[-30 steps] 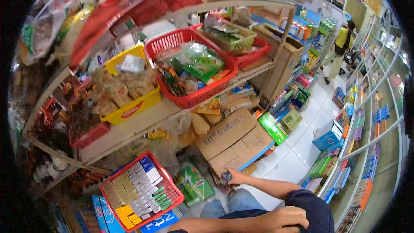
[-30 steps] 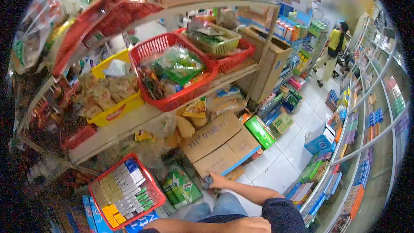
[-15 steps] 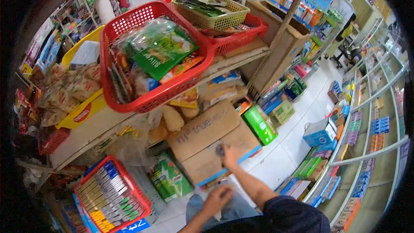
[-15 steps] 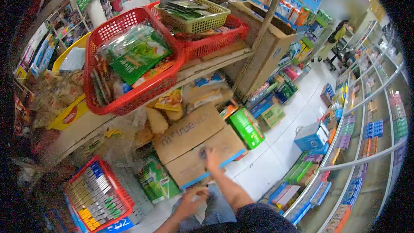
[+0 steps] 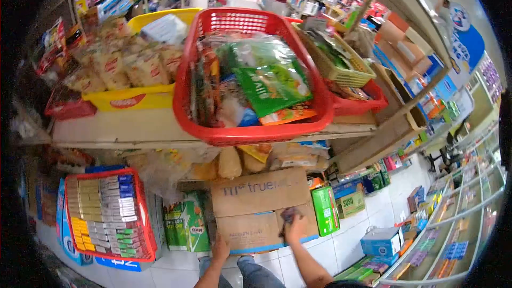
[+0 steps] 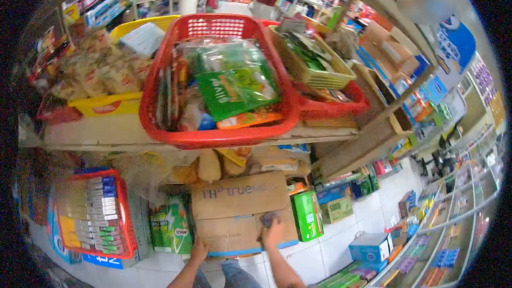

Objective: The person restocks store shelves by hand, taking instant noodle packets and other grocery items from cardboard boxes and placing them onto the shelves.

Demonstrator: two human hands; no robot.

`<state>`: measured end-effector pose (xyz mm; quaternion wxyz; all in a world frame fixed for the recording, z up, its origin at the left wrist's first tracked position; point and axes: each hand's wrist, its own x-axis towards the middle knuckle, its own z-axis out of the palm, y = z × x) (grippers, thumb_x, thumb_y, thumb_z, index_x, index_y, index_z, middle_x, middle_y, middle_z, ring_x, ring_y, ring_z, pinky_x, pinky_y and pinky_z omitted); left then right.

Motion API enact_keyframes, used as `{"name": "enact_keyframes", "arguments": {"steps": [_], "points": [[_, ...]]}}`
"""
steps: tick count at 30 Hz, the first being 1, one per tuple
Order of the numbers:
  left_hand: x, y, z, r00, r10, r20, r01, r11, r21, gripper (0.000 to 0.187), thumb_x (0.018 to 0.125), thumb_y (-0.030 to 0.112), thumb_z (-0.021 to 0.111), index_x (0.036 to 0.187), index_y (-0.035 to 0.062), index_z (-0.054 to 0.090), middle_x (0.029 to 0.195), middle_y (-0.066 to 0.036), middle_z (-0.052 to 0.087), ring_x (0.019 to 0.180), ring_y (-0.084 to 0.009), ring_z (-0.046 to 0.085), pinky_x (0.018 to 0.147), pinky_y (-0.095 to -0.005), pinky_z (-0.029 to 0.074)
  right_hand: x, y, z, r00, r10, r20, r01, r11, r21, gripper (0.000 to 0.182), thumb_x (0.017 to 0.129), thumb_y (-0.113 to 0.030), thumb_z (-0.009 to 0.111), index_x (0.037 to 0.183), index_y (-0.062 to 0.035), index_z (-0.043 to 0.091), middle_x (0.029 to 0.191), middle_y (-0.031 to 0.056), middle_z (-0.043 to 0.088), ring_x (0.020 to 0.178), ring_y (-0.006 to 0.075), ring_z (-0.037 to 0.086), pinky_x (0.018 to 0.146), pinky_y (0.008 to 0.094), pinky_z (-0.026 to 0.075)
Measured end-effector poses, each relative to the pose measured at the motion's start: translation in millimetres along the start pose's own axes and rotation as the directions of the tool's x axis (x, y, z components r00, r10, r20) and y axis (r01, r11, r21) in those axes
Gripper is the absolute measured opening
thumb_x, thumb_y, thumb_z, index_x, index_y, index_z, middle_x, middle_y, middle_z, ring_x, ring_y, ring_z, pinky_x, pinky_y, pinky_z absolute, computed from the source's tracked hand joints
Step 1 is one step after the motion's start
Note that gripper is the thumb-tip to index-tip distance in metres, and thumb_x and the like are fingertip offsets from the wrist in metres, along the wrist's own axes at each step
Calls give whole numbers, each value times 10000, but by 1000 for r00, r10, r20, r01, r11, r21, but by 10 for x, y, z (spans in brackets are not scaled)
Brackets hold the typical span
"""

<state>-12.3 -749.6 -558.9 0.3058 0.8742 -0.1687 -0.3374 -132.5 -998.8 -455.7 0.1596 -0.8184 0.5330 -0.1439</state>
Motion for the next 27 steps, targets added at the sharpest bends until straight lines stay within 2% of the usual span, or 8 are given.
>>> {"name": "enact_keyframes", "arguments": {"steps": [5, 8, 10, 12, 14, 17, 20, 27], "points": [[36, -25, -111, 993, 84, -84, -78, 995, 66, 615, 777, 216, 498, 1299, -8, 263, 1261, -244, 378, 972, -375, 520, 793, -446, 436, -1036, -729, 1338, 887, -338, 314, 299, 940, 166, 414, 603, -69, 608, 1002, -25, 508, 1030, 221, 484, 946, 385, 469, 805, 451, 406], [74, -137, -127, 975, 173, -139, -162, 983, 87, 592, 769, 224, 490, 1302, 59, 294, 1167, -235, 474, 909, -367, 545, 741, -468, 448, -932, -966, 874, 697, -613, 373, 644, 763, 49, 348, 630, -69, 576, 974, -39, 535, 967, 217, 520, 923, 381, 481, 763, 437, 416], [132, 34, -264, 977, -84, 195, 60, 990, 126, 565, 763, 222, 487, 1295, 109, 331, 1154, -220, 490, 954, -362, 532, 788, -473, 430, -550, -435, 837, 772, -467, 431, 511, 860, 16, 205, 638, -105, 568, 837, -63, 595, 822, 168, 575, 832, 333, 523, 675, 441, 407], [-30, 303, -388, 979, -62, 197, 74, 996, -52, 550, 746, 212, 502, 1265, 80, 378, 1247, -199, 415, 1091, -354, 447, 885, -478, 365, -101, -113, 198, 885, -331, 326, 405, 894, -192, 246, 604, -85, 622, 849, -79, 601, 870, 158, 572, 833, 340, 522, 717, 449, 404], [-16, 263, -278, 847, 415, -331, -347, 905, 247, 558, 719, 185, 522, 1247, 55, 403, 1334, -155, 316, 1183, -334, 354, 941, -461, 316, 239, 4, -328, 986, -128, 107, 139, 985, -105, 474, 570, -2, 629, 1024, -52, 499, 1012, 213, 497, 929, 383, 462, 820, 440, 382], [-5, 209, -417, 850, 521, -79, -456, 803, 384, 630, 690, 155, 546, 1277, 35, 352, 1363, -154, 264, 1229, -292, 293, 960, -454, 299, 387, 206, -193, 978, -180, -108, 166, 978, -129, 489, 591, 12, 608, 1055, -11, 457, 1071, 251, 437, 970, 391, 430, 846, 440, 355], [83, 120, -385, 838, 537, 98, -515, 719, 467, 623, 698, 151, 543, 1276, 27, 348, 1372, -162, 242, 1247, -284, 267, 965, -460, 292, 46, -330, 106, 987, 116, -110, -95, 980, 172, 422, 596, 28, 564, 1006, 8, 464, 1036, 259, 429, 998, 400, 400, 877, 449, 319], [276, -217, -347, 881, 434, 190, -465, 718, 517, 673, 718, 209, 586, 1284, -11, 296, 1414, -141, 131, 1289, -293, 190, 993, -471, 258, -1052, -1081, 1150, 809, -476, 346, 395, 875, 281, 461, 616, -57, 615, 1053, -14, 474, 1037, 236, 467, 985, 404, 437, 836, 441, 379]]}}
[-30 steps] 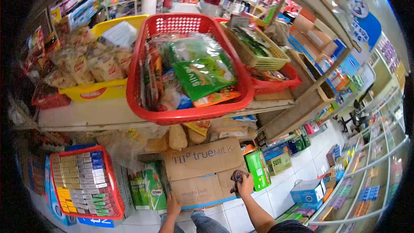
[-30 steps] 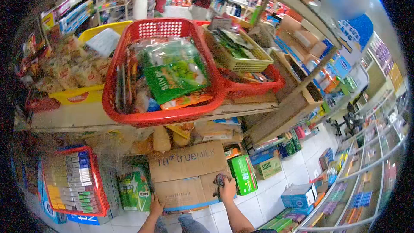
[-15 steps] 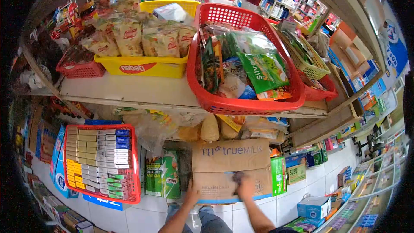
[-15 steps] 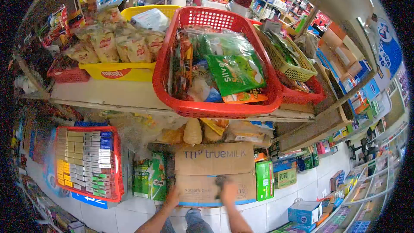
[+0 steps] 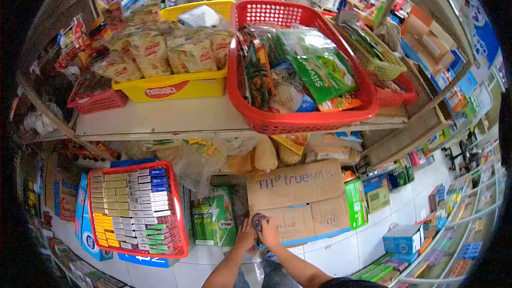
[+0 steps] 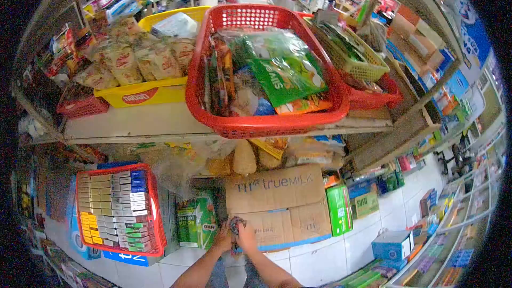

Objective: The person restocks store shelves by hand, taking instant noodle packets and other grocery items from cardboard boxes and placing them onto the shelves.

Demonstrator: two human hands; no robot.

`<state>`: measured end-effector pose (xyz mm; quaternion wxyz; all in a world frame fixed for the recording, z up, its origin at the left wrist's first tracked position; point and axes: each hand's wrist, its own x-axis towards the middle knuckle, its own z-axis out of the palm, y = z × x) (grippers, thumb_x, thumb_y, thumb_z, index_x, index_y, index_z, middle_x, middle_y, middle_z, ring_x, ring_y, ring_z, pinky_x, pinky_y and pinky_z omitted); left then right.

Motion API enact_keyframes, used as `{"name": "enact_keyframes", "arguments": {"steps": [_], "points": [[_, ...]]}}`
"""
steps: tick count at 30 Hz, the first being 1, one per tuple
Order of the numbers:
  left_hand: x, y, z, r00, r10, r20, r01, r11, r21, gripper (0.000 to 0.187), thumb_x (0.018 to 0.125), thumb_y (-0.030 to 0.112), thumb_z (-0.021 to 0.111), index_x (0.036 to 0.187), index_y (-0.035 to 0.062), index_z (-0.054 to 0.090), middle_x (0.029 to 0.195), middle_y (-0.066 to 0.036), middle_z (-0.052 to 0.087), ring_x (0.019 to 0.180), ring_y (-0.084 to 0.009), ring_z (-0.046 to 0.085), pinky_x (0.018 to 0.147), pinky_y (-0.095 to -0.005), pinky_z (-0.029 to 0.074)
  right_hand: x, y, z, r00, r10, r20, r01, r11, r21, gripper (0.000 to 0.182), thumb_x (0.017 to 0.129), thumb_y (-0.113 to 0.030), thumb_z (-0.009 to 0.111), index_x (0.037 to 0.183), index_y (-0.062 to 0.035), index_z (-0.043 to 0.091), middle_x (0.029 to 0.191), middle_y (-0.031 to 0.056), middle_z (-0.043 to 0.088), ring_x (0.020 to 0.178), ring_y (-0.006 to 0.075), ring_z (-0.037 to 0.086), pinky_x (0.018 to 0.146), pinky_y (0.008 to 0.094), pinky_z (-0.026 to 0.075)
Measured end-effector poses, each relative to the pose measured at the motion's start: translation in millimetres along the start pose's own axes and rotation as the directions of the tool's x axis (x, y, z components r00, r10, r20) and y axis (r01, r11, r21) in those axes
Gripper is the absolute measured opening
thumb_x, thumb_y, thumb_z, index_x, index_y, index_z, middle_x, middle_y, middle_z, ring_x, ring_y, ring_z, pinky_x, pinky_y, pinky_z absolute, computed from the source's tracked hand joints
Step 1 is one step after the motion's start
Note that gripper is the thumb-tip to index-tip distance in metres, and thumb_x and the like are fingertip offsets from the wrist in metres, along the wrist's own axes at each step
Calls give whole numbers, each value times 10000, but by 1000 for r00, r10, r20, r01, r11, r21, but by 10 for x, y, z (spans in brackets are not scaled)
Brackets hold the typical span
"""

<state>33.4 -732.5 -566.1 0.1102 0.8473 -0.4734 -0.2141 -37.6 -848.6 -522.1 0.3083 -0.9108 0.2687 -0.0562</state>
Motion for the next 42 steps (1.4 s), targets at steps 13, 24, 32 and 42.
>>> {"name": "enact_keyframes", "arguments": {"steps": [13, 24, 32, 42], "points": [[136, 98, -475, 994, 100, 44, -97, 993, -73, 952, 599, 357, 721, 1318, -22, 225, 1393, -176, 189, 1277, -347, 187, 1019, -459, 206, 71, 792, -885, 721, 423, -548, -517, 855, -21, 392, 646, -24, 540, 1036, -28, 500, 999, 244, 471, 938, 372, 462, 805, 461, 375], [260, -348, -556, 959, 165, 230, -104, 961, -258, 658, 697, 22, 516, 1317, 102, 311, 1395, -33, 256, 1262, -285, 263, 1029, -407, 224, -463, 1078, -644, 910, 402, -100, -414, 893, -175, 311, 692, -41, 532, 997, 13, 512, 1003, 235, 499, 948, 380, 471, 806, 422, 397], [221, -94, -509, 996, 12, 89, 16, 953, -302, 579, 736, 53, 508, 1291, 48, 342, 1365, -78, 307, 1225, -311, 318, 1011, -382, 264, -431, 694, -326, 756, 465, -461, -481, 872, 91, 267, 798, -75, 408, 1026, 36, 490, 890, 271, 511, 871, 384, 501, 775, 446, 393], [435, 357, -501, 882, -198, -428, 102, 966, -238, 331, 703, 81, 545, 1023, -4, 563, 1079, -212, 496, 978, -351, 469, 859, -420, 373, 623, 1004, -1945, 963, 42, -265, -80, 988, -135, 417, 664, -24, 564, 1073, -38, 485, 1133, 240, 426, 977, 383, 461, 834, 423, 399]]}}
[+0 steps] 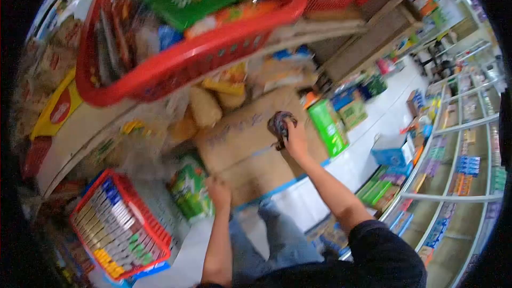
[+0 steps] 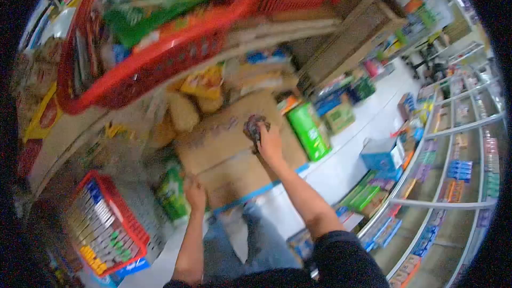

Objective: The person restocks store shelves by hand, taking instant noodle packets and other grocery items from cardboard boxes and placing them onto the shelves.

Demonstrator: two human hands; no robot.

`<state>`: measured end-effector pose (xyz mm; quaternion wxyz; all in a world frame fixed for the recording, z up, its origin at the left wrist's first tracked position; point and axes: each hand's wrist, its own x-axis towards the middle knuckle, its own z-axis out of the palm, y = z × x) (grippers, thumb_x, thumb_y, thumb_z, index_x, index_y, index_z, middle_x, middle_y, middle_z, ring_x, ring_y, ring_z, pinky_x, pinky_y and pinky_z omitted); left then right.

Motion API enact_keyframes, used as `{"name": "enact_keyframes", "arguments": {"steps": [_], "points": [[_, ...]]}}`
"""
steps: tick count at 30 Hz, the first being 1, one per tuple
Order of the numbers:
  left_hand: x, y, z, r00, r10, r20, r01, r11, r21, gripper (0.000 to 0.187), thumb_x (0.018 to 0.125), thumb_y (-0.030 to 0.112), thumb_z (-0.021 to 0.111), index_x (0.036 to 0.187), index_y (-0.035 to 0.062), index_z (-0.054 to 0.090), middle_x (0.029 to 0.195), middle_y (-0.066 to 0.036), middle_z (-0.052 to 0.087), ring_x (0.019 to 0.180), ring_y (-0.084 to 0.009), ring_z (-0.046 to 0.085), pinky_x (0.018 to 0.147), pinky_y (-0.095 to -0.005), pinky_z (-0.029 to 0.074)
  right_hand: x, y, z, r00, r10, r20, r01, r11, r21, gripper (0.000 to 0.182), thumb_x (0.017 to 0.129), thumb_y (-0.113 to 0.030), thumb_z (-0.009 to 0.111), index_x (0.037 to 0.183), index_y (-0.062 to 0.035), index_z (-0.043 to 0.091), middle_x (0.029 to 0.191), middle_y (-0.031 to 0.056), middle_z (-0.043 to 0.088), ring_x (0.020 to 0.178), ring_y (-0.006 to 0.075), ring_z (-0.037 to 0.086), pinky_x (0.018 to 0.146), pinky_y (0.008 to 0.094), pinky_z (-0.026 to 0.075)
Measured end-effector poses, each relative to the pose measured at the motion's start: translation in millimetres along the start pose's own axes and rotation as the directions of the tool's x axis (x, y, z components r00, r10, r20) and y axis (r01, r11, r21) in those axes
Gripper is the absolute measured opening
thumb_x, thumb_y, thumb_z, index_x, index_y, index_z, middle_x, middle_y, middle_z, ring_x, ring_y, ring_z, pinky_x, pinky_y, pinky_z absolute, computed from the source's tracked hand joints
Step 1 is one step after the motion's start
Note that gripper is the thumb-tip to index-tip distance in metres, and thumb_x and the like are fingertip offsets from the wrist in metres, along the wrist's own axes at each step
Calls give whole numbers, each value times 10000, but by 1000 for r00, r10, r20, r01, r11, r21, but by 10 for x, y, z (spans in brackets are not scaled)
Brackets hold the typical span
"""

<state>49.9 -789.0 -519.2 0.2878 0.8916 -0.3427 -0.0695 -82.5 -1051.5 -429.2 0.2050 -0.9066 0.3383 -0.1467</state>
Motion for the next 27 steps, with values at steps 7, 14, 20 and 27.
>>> {"name": "enact_keyframes", "arguments": {"steps": [7, 14, 20, 27], "points": [[3, 86, 104, 994, -88, 62, 80, 988, 132, 526, 714, 108, 616, 1188, -6, 419, 1193, -206, 417, 1085, -356, 404, 931, -406, 325, 439, -116, 1416, 898, 347, -269, -305, 934, 187, 344, 852, -252, 393, 1018, 30, 496, 1011, 259, 487, 949, 369, 464, 758, 434, 367], [-28, 198, 145, 976, -209, 64, 204, 976, 76, 548, 741, 90, 593, 1237, 2, 378, 1239, -176, 392, 1115, -350, 387, 947, -401, 312, 286, -297, 1452, 926, -44, 375, 115, 979, -168, 332, 754, -117, 489, 1084, -74, 497, 1180, 213, 443, 1015, 348, 477, 809, 420, 431], [-140, 62, 402, 983, -132, -130, 141, 988, 66, 580, 729, 79, 603, 1263, 48, 380, 1224, -164, 414, 1099, -349, 398, 925, -409, 327, 535, 192, 127, 890, 304, -339, -292, 952, 89, 362, 868, -280, 418, 989, 52, 496, 949, 256, 536, 876, 396, 521, 772, 440, 394], [-150, 86, 197, 956, -280, -81, 281, 960, 1, 437, 797, 182, 561, 1183, -3, 470, 1204, -147, 455, 1067, -291, 451, 917, -383, 329, -494, -960, 1140, 938, -30, 345, -5, 995, 102, 441, 691, -133, 610, 1095, -13, 478, 1080, 208, 482, 1011, 360, 467, 846, 386, 403]]}}
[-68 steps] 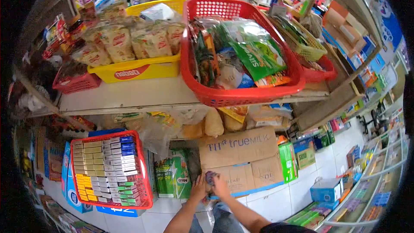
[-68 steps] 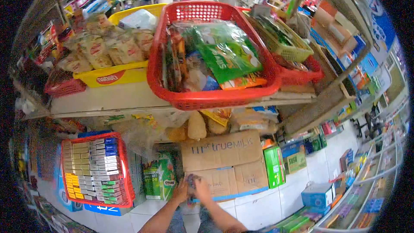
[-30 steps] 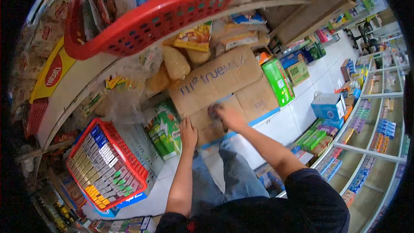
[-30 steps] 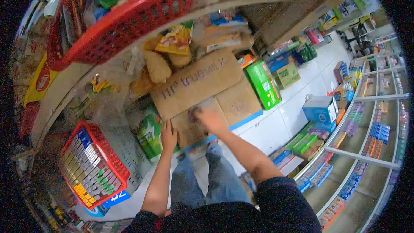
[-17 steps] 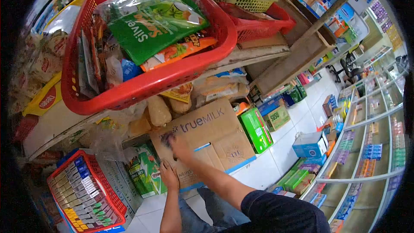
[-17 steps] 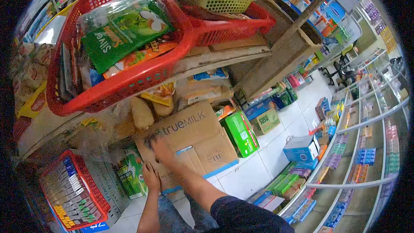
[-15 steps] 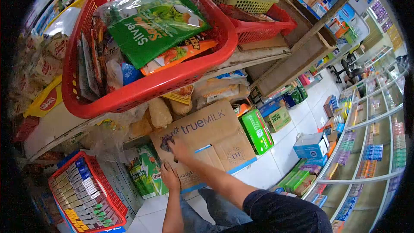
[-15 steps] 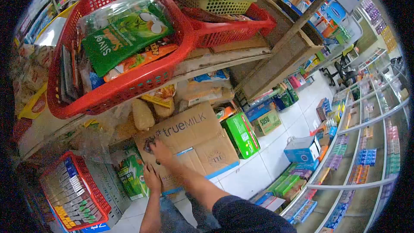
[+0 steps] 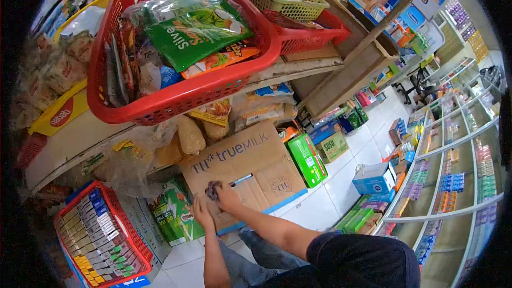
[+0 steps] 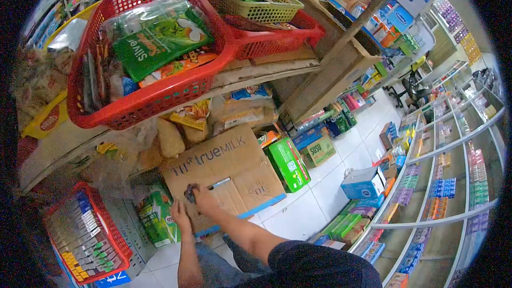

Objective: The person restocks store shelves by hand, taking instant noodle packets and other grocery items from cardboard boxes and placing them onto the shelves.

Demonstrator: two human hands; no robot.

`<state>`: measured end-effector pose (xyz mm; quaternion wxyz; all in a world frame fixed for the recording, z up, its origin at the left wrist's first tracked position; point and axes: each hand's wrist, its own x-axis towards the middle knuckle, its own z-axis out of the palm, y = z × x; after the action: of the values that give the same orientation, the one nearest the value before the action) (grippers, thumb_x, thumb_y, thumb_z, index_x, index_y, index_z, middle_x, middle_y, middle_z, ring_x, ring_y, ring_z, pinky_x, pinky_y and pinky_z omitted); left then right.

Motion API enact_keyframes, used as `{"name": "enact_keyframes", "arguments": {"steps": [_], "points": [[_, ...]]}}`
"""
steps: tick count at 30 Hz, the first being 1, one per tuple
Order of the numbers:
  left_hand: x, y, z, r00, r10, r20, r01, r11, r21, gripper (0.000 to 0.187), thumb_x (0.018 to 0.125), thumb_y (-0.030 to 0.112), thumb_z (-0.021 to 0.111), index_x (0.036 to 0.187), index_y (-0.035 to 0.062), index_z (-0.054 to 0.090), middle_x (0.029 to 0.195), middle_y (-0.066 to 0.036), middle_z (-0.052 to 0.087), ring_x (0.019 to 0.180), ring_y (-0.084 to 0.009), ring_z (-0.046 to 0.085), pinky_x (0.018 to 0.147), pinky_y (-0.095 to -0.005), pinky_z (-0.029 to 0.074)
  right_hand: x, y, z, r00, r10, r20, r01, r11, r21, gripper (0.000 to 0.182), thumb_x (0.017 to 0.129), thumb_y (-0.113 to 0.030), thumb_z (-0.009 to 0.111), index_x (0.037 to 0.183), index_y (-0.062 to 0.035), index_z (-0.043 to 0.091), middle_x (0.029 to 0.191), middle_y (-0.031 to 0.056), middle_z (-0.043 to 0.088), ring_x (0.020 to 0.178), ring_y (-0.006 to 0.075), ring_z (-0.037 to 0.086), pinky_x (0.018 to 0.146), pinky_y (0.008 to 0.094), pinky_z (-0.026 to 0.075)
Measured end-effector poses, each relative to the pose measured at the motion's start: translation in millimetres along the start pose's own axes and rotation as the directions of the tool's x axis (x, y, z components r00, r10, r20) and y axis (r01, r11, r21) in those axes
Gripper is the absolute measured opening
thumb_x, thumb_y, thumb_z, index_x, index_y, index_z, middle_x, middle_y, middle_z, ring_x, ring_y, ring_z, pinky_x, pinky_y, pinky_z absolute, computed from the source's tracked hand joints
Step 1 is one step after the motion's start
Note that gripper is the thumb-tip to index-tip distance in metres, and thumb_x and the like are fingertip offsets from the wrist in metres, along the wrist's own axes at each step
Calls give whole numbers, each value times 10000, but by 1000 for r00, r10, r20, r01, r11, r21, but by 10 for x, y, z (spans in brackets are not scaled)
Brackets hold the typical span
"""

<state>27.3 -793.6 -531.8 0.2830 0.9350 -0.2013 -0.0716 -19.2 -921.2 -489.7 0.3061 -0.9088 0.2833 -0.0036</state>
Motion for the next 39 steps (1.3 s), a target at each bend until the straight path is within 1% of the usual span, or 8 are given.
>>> {"name": "enact_keyframes", "arguments": {"steps": [2, 5, 13, 17, 19, 22, 29, 39], "points": [[50, -242, 38, 938, -337, 81, 262, 537, -802, 435, 851, 265, 516, 1176, -21, 474, 1136, -119, 523, 1058, -234, 475, 920, -325, 337, -87, -107, -73, 992, 5, 125, -17, 996, 89, 449, 703, -156, 617, 1107, -16, 482, 1129, 197, 469, 1040, 324, 465, 856, 370, 399], [-134, 176, -431, 937, -166, 308, 349, 376, -859, 424, 897, 289, 408, 1146, -45, 486, 1143, -162, 519, 995, -237, 503, 918, -323, 327, -288, -162, -360, 948, -31, 318, -92, 927, 364, 471, 729, -210, 622, 1135, -13, 484, 1190, 178, 459, 1063, 256, 471, 864, 335, 395], [-983, 581, -1023, 649, 209, 732, 713, 170, -680, 534, 791, 90, 582, 1253, 99, 315, 1080, -114, 516, 927, -225, 553, 761, -343, 484, -1599, -346, -938, 779, -159, 606, -617, -25, 787, 628, 828, -455, 484, 1299, -73, 322, 1175, 75, 500, 1065, 203, 475, 920, 330, 359], [-952, 903, -1626, 554, 257, 792, 756, 243, -608, 511, 756, 19, 588, 1202, 73, 346, 1014, -112, 533, 872, -210, 568, 712, -310, 501, -1821, -754, -1339, 837, 152, 526, -533, 449, 718, 538, 824, -428, 497, 1214, -63, 433, 1106, 93, 548, 1006, 215, 521, 838, 361, 414], [-904, 941, -1656, 558, 296, 776, 661, 407, -630, 538, 718, 28, 617, 1192, 56, 365, 1014, -113, 534, 867, -209, 570, 700, -300, 496, -1919, -1099, -1875, 961, 25, 274, -42, 998, 55, 529, 834, -409, 500, 1221, -54, 436, 1059, 158, 571, 962, 274, 549, 819, 368, 425], [-759, 1100, -1830, 510, 343, 789, 605, 510, -612, 534, 687, 41, 633, 1167, 41, 400, 995, -103, 549, 859, -197, 568, 698, -297, 491, -2129, -1290, -2157, 987, -154, -51, 161, 958, 236, 453, 817, -364, 544, 1104, -16, 512, 979, 190, 583, 907, 285, 565, 773, 370, 442], [-664, 1631, -2575, 605, 245, 758, 471, 658, -588, 433, 654, 19, 608, 1053, 26, 439, 776, -105, 567, 558, -224, 574, 469, -326, 494, -3088, -1408, -2409, 783, -493, 378, 210, 783, 586, 224, 842, -172, 524, 994, -13, 562, 864, 88, 608, 769, 151, 559, 696, 276, 443], [-1052, 2956, -1922, 732, 327, 597, 284, 651, -704, 495, 649, -29, 548, 1075, 19, 302, 824, -148, 556, 584, -233, 581, 475, -361, 507, -3854, -156, -2978, 988, -135, -77, 153, 920, 359, 211, 830, -261, 517, 919, -80, 578, 864, 98, 597, 823, 273, 568, 708, 361, 445]]}}
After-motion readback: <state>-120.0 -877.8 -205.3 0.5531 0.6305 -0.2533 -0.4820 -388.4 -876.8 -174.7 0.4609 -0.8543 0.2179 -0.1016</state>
